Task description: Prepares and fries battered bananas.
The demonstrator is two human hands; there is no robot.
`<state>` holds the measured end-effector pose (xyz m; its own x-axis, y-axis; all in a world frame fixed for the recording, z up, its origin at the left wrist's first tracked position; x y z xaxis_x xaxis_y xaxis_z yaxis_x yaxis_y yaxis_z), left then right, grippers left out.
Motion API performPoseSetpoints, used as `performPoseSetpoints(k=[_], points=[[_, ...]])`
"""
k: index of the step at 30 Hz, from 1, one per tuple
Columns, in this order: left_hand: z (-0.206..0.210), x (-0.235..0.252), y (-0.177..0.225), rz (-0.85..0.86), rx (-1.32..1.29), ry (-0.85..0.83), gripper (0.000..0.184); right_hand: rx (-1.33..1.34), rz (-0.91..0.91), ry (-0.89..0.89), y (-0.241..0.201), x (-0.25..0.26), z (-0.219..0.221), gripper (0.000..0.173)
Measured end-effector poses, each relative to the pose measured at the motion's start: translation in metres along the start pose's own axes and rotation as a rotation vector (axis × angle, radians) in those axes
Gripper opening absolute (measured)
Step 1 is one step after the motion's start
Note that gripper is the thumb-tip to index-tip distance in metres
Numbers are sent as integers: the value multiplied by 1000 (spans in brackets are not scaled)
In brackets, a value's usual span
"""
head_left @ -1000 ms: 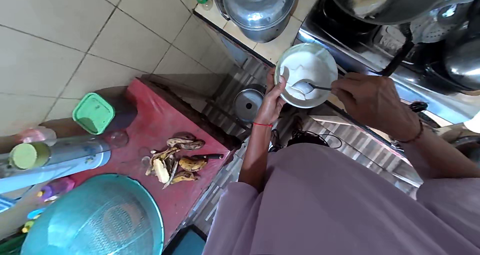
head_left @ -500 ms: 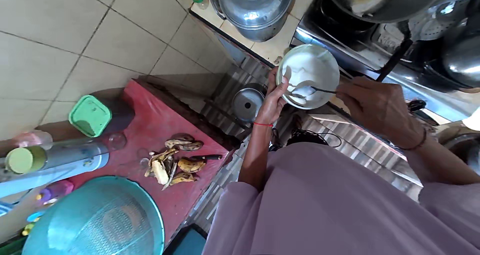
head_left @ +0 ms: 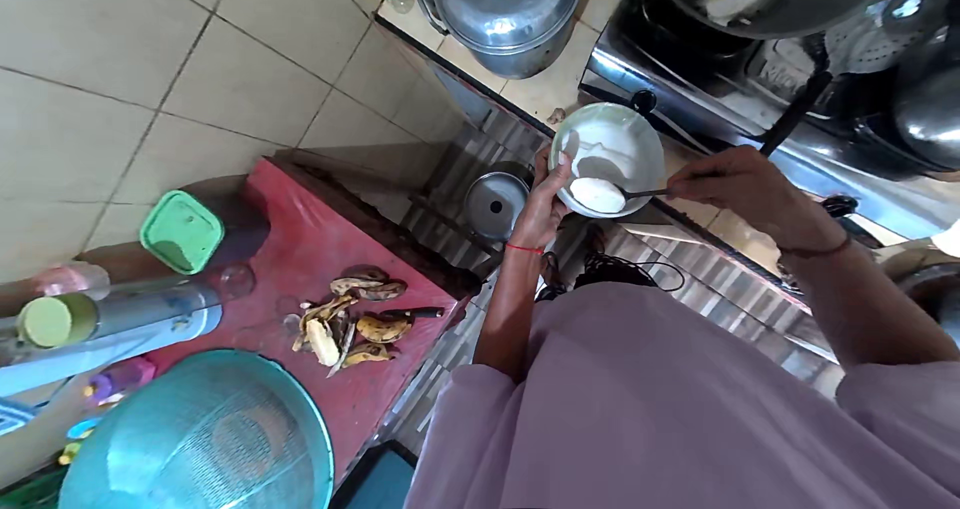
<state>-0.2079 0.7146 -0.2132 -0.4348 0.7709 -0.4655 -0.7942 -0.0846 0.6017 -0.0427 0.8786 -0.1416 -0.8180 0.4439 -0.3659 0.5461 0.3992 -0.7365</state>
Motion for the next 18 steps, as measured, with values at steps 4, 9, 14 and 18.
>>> performPoseSetpoints(k=[4, 9, 14, 18], points=[[-4, -3, -3, -1, -30, 5, 51, -103, -54, 185, -3, 0, -20, 15], [-1, -5, -7, -27, -68, 8, 53, -658, -339, 485, -35, -8, -1, 24], [-2, -4, -9, -31, -100, -20, 55, -846, -435, 551, -43, -17, 15, 26], [-3, -6, -9, -21, -109, -13, 53, -838, -442, 603, -45, -26, 12, 25]])
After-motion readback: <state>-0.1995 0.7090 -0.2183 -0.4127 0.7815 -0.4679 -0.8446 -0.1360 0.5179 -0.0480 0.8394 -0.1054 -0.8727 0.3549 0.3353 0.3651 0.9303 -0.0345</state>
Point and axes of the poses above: each hand's wrist, its own x-axis towards the middle knuckle, its own z-axis out of the palm, y = z × x, the point moved 6 cm from there along x, towards the middle knuckle, and after that the axes turned 15 degrees about -x, right-handed, at the moved point
